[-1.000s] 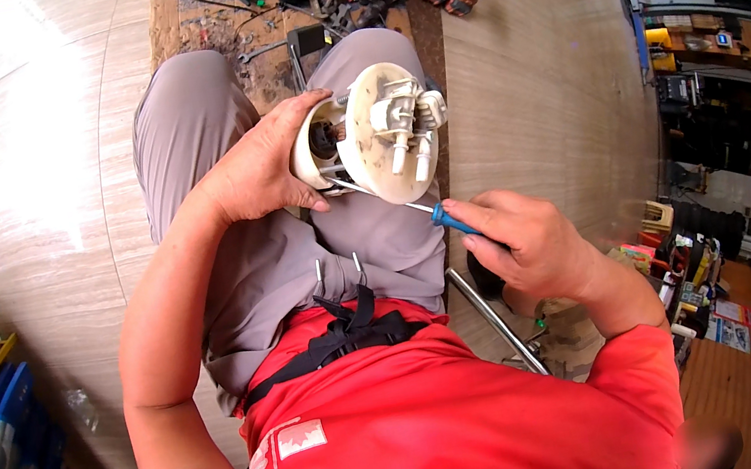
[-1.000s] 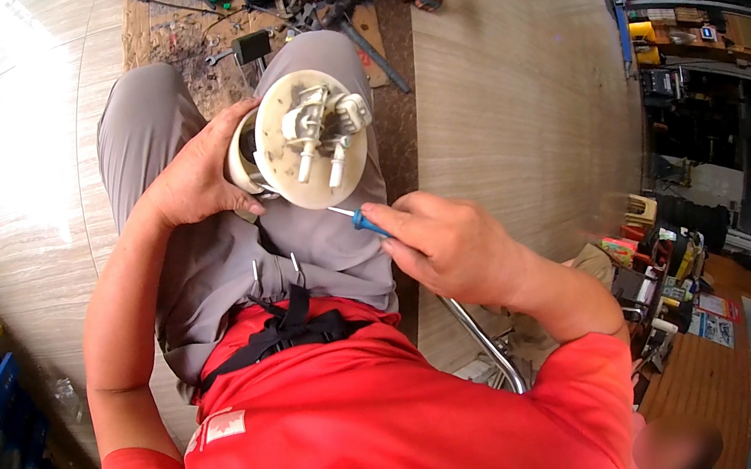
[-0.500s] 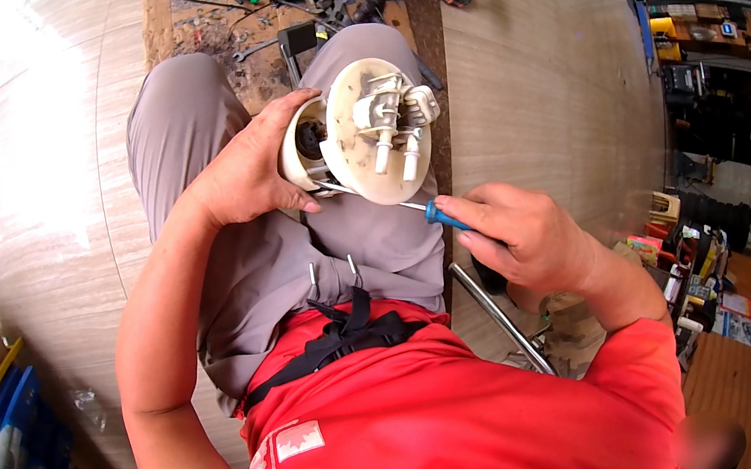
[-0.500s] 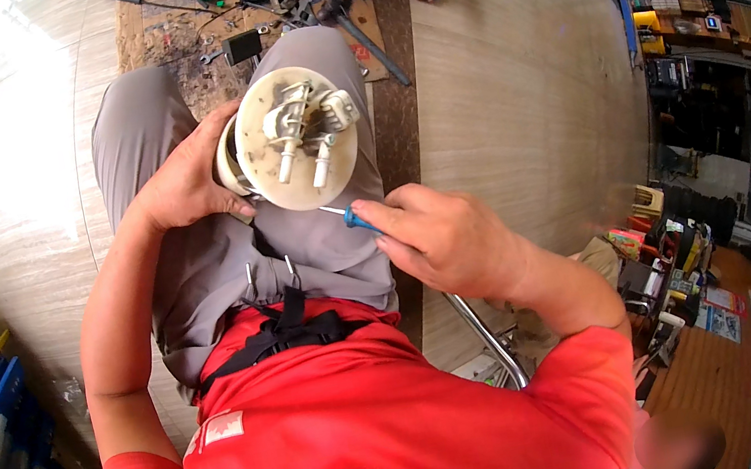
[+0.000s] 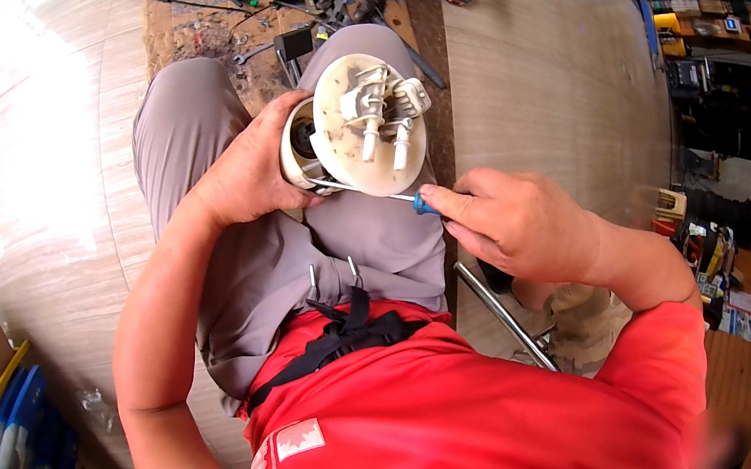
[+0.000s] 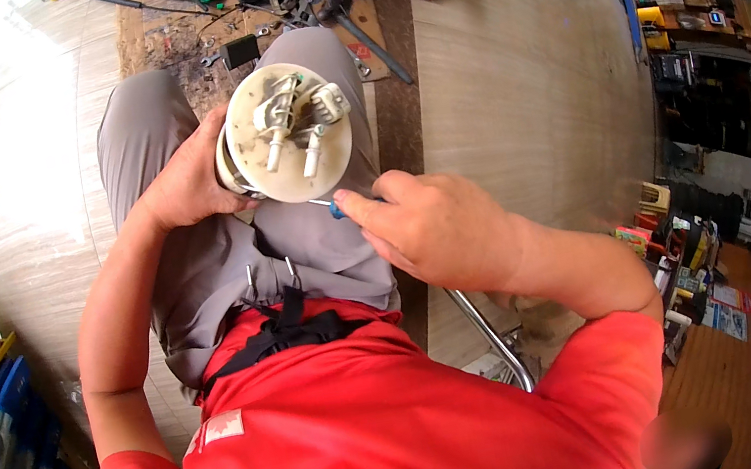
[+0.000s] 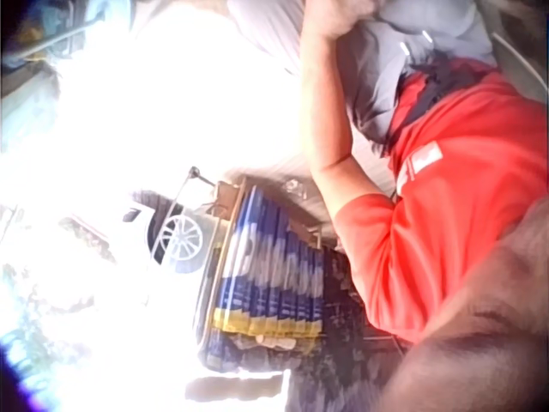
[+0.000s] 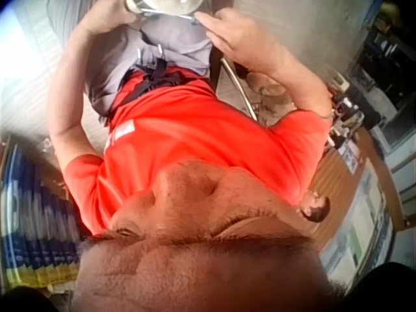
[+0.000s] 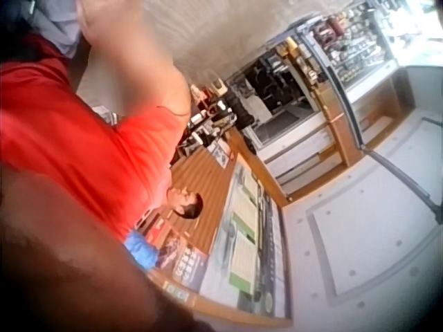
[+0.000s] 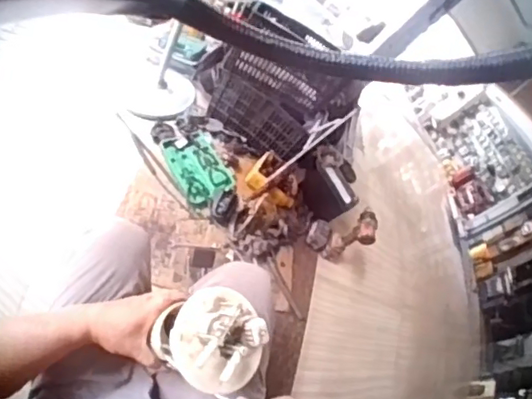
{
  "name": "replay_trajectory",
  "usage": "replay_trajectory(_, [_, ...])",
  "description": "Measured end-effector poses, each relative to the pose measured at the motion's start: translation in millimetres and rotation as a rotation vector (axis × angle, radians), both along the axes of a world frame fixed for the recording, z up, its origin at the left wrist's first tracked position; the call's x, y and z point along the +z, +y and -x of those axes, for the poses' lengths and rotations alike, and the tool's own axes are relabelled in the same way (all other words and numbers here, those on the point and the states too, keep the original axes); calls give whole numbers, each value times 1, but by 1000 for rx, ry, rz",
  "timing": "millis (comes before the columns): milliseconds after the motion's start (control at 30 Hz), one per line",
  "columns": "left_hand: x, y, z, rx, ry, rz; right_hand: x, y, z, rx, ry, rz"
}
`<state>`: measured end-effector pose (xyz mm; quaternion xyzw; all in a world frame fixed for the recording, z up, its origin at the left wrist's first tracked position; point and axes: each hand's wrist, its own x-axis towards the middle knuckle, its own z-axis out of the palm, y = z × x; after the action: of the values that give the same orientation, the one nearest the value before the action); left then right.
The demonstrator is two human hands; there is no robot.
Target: The person disassembles and works on a fuel pump assembly using a screwdriver and by hand while sitting.
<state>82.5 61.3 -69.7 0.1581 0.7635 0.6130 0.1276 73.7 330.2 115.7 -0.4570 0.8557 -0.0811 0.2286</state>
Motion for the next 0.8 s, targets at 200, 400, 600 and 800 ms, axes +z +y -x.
replay_trajectory(200, [1, 0, -1, 21, 9, -14, 2, -6, -12, 10, 127, 7])
replay_trajectory(400, [-3, 1, 0, 30, 33, -26, 2, -5, 5, -156, -178, 49])
replay_trajectory(600, [-5, 2, 1, 37, 84, -42, 5, -12, 5, -335, -343, 52])
replay_trajectory(800, [-15, 2, 1, 42, 132, -70, 10, -23, -11, 10, 140, -106])
